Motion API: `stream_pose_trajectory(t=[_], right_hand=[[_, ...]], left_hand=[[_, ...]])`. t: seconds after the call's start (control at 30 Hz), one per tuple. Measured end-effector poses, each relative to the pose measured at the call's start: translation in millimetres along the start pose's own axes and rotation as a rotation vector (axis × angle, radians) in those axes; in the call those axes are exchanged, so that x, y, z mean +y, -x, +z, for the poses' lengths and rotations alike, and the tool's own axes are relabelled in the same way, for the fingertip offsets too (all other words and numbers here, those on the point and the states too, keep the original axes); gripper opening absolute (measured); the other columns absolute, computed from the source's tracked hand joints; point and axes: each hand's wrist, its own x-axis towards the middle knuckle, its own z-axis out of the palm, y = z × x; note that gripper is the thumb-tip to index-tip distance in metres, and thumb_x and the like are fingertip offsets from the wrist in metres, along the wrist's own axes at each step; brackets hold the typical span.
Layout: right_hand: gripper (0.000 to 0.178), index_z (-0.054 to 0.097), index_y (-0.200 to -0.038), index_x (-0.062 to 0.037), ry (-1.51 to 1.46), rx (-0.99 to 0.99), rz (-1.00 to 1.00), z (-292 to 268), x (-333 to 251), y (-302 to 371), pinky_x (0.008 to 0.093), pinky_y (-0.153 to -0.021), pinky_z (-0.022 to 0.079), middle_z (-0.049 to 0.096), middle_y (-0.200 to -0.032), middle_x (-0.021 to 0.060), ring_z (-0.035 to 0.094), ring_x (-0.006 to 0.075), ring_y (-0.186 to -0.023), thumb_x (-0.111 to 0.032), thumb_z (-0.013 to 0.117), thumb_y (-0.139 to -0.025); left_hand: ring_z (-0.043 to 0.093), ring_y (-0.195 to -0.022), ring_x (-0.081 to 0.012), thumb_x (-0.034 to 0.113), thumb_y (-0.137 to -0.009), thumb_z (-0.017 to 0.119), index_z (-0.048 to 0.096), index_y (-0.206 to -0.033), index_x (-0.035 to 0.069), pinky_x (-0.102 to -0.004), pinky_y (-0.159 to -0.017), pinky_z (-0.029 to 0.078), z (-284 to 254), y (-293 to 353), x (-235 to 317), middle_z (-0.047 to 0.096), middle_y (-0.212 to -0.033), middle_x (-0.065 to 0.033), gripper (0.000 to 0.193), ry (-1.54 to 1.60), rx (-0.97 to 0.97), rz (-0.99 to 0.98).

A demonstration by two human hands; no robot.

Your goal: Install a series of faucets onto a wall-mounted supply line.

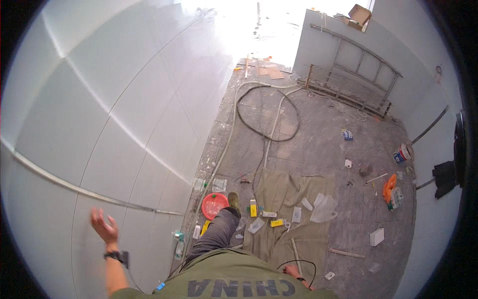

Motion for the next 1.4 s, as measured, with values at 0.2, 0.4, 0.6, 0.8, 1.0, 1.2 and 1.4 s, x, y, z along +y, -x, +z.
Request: stream_pose_trajectory(t=[0.2, 0.4, 0.6, 0.8, 1.0, 1.2, 1.4], right_hand=[[0.026, 0.067, -0.086, -0.0074, 0.078, 0.304, 0.113, -11.5, -96.8, -8.5, 0.0398, -0.066, 0.048, 0.066, -0.081, 0.0063, 0.063, 0.0199, -0.075, -0.030, 0.063, -0.075], [0.026, 0.067, -0.091, -0.0082, 0.307, 0.340, -0.007, 35.4, -220.1, -58.1, 0.0388, -0.069, 0.048, 0.066, -0.085, 0.0057, 0.062, 0.0195, -0.079, -0.031, 0.061, -0.078], [0.028, 0.066, -0.096, -0.0093, 0.661, 0.312, -0.106, 62.9, -299.0, -102.3, 0.0377, -0.071, 0.047, 0.066, -0.090, 0.0050, 0.061, 0.0191, -0.083, -0.031, 0.057, -0.081], [0.030, 0.065, -0.093, -0.0065, 1.173, 0.190, -0.405, 49.5, -391.9, -192.4, 0.0368, -0.064, 0.048, 0.066, -0.087, 0.0061, 0.062, 0.0226, -0.075, -0.031, 0.052, -0.083], [0.023, 0.065, -0.081, -0.0054, 1.513, 0.033, -0.677, 82.2, -601.9, -225.2, 0.0374, -0.056, 0.048, 0.065, -0.077, 0.0084, 0.062, 0.0265, -0.064, -0.026, 0.056, -0.077], [0.023, 0.063, -0.079, -0.0006, 0.683, 0.155, -0.410, 96.9, -860.0, -269.8, 0.0388, -0.060, 0.047, 0.064, -0.077, 0.0134, 0.060, 0.0254, -0.068, -0.022, 0.056, -0.080], [0.020, 0.060, -0.097, -0.0001, 0.063, 0.256, -0.410, 106.0, -1128.1, -284.0, 0.0317, -0.053, 0.049, 0.062, -0.076, 0.0097, 0.060, 0.0170, -0.062, -0.014, 0.051, -0.085]], left_hand=[[0.053, -0.107, -0.0304, 0.046, -0.074, 0.062, 0.057, -0.113, 0.008, -0.0407, -0.088, 0.042, 182.5, 104.8, 150.5, 0.056, -0.117, -0.0140, 0.054, 0.348, -2.209, 0.038], [0.058, -0.101, -0.0295, 0.046, -0.075, 0.057, 0.061, -0.109, 0.006, -0.0383, -0.087, 0.045, 322.7, 40.6, 236.7, 0.062, -0.106, -0.0149, 0.052, 0.625, -1.797, 0.245], [0.062, -0.068, -0.0178, 0.027, -0.078, 0.056, 0.060, -0.102, 0.001, -0.0309, -0.066, 0.049, 445.0, -175.2, 321.8, 0.065, -0.080, -0.0096, 0.036, 0.976, -1.248, -0.388], [0.061, -0.091, -0.0293, 0.033, -0.076, 0.054, 0.064, -0.102, 0.007, -0.0368, -0.080, 0.047, 534.6, -276.2, 370.3, 0.065, -0.094, -0.0152, 0.038, 0.786, -1.377, -0.243], [0.061, -0.093, -0.0295, 0.040, -0.074, 0.058, 0.066, -0.099, 0.008, -0.0370, -0.084, 0.047, 589.4, -298.0, 360.6, 0.064, -0.097, -0.0158, 0.041, 0.703, -1.501, -0.112], [0.062, -0.090, -0.0283, 0.043, -0.072, 0.060, 0.068, -0.094, 0.011, -0.0376, -0.080, 0.048, 625.6, -327.4, 356.9, 0.066, -0.092, -0.0131, 0.040, 0.467, -1.610, -0.359], [0.064, -0.082, -0.0284, 0.035, -0.074, 0.060, 0.067, -0.095, 0.007, -0.0366, -0.075, 0.050, 703.4, -398.1, 448.5, 0.067, -0.091, -0.0131, 0.036, 0.462, -1.654, -0.206]])
